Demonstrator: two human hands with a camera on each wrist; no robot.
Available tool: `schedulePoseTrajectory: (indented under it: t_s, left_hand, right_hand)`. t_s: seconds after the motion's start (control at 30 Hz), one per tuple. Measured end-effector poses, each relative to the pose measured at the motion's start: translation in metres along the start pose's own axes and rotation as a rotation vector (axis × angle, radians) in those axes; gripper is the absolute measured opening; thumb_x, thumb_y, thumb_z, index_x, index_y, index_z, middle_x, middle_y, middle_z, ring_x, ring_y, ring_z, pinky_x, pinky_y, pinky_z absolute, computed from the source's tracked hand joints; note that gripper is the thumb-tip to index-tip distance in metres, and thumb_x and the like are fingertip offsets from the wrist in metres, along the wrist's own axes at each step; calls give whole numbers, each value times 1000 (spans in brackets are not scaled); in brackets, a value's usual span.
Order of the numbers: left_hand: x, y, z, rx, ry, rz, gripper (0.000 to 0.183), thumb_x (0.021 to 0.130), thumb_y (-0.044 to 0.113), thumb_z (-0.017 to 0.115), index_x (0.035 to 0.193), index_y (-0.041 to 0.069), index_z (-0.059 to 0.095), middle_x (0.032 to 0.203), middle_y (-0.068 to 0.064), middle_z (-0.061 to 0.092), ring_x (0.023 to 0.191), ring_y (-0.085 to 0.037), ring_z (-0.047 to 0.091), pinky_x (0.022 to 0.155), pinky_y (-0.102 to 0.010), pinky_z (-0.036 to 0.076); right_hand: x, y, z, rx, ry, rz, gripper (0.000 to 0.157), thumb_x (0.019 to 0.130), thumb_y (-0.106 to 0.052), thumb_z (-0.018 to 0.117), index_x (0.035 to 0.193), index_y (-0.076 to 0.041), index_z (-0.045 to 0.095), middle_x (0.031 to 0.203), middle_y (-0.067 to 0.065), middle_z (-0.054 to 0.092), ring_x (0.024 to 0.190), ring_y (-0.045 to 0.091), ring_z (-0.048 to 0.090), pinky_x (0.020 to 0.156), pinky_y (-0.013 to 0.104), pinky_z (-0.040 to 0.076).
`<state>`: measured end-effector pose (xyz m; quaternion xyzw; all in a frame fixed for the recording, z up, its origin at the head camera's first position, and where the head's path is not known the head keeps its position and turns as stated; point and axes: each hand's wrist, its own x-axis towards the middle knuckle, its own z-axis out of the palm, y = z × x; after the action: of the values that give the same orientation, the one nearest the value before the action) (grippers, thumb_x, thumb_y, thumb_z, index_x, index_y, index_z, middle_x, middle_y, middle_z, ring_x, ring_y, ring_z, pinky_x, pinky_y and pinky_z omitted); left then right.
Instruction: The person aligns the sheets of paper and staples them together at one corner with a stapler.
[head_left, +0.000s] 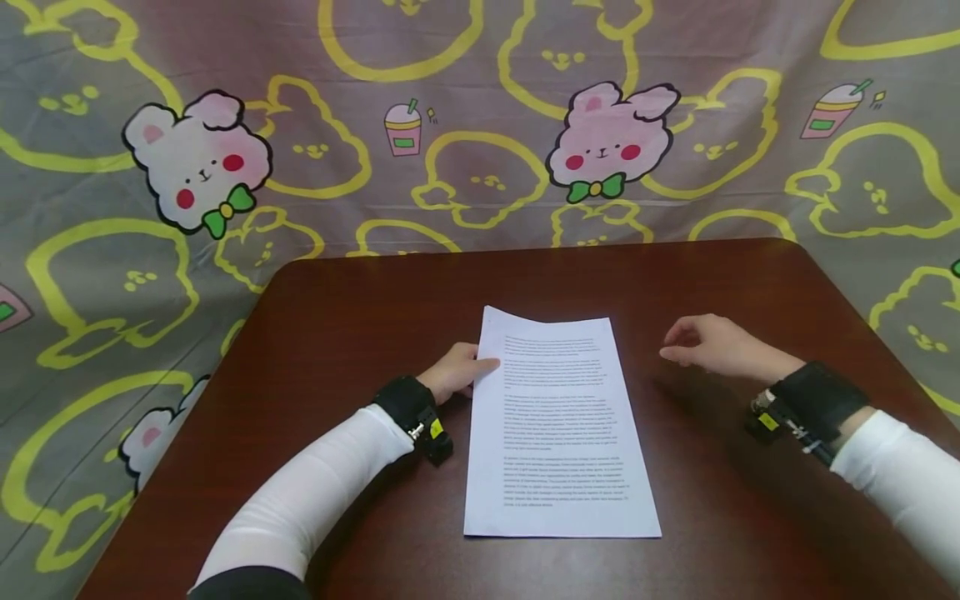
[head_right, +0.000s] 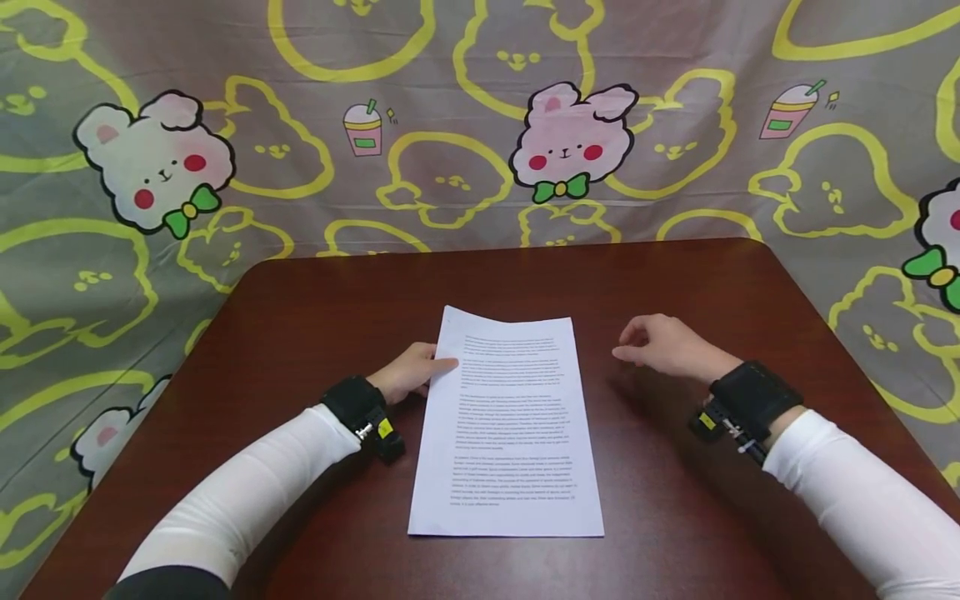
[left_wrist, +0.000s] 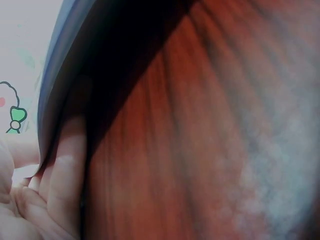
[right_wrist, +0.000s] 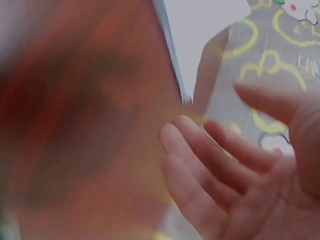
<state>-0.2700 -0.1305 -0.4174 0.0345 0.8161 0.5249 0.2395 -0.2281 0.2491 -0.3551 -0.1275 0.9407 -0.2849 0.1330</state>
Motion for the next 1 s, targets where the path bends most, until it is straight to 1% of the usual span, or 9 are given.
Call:
schedulePoseTrajectory:
  t_s: [0.07, 0.13, 0.23, 0.33, 0.43, 0.53, 0.67, 0.83, 1.0]
  left_hand:
    - [0, -1, 0, -2, 1, -6, 28, 99, 15, 57, 118, -3, 64, 92, -14, 70, 71, -21, 68, 60, -34, 56]
    - [0, -1, 0, 1, 3, -10, 28, 99, 15, 58, 118, -3, 64, 92, -14, 70, 71, -21, 68, 60, -34, 56]
    - [0, -1, -1, 9, 8, -11, 28, 99, 16, 57, 118, -4, 64, 91, -13, 70, 71, -20, 67, 59, -33, 55]
    - [0, -1, -1, 13, 10, -9, 28, 99, 16, 57, 118, -3, 64, 91, -13, 70, 71, -21, 67, 59, -33, 55]
    - [0, 0, -1, 16, 4, -7, 29, 99, 17, 57, 120, -2, 64, 93, -13, 70, 72, -21, 67, 59, -33, 55]
    - [0, 0, -1, 20, 3, -2, 29, 99, 17, 57, 120, -2, 63, 93, -13, 70, 72, -21, 67, 60, -33, 55]
    - [-1, 0, -2, 9, 10, -9, 29, 99, 17, 57, 120, -2, 63, 93, -13, 70, 72, -21, 67, 59, -33, 55]
    - [-1, 0, -1, -8, 15, -22, 29, 99, 16, 58, 121, -2, 62, 94, -13, 70, 72, -21, 67, 60, -33, 55]
    - [-1, 1, -2, -31, 15, -28, 30, 99, 16, 57, 122, -2, 61, 96, -13, 70, 74, -21, 68, 61, -33, 56]
  right_hand:
    - [-10, 7, -12, -92, -8, -29, 39, 89, -29, 71, 112, 2, 63, 101, 12, 66, 87, 27, 60, 71, 42, 51]
    - [-20, 16, -23, -168, -32, -32, 50, 87, -35, 73, 116, 4, 61, 110, 18, 64, 96, 32, 59, 77, 46, 50]
    - [-36, 32, -35, -226, -94, 3, 65, 84, -42, 74, 120, 9, 57, 117, 27, 59, 106, 42, 56, 80, 52, 49]
    - [-50, 47, -40, -250, -145, 32, 70, 81, -44, 76, 120, 11, 56, 118, 31, 57, 107, 46, 55, 79, 53, 49]
    - [-61, 59, -39, -251, -188, 45, 68, 78, -41, 80, 117, 11, 57, 114, 30, 59, 101, 43, 57, 77, 52, 49]
    - [-68, 66, -35, -242, -204, 49, 62, 75, -34, 83, 112, 9, 60, 105, 21, 63, 91, 34, 59, 73, 48, 50]
    - [-70, 69, -29, -260, -185, 38, 51, 72, -26, 86, 106, 5, 64, 94, 6, 64, 80, 23, 56, 68, 41, 48]
    - [-70, 70, -28, -294, -176, 49, 47, 72, -17, 85, 106, 8, 64, 93, 8, 64, 80, 25, 58, 68, 44, 50]
    - [-65, 72, -28, -290, -170, 56, 40, 73, -13, 85, 103, 6, 67, 88, 4, 63, 75, 21, 55, 64, 39, 48]
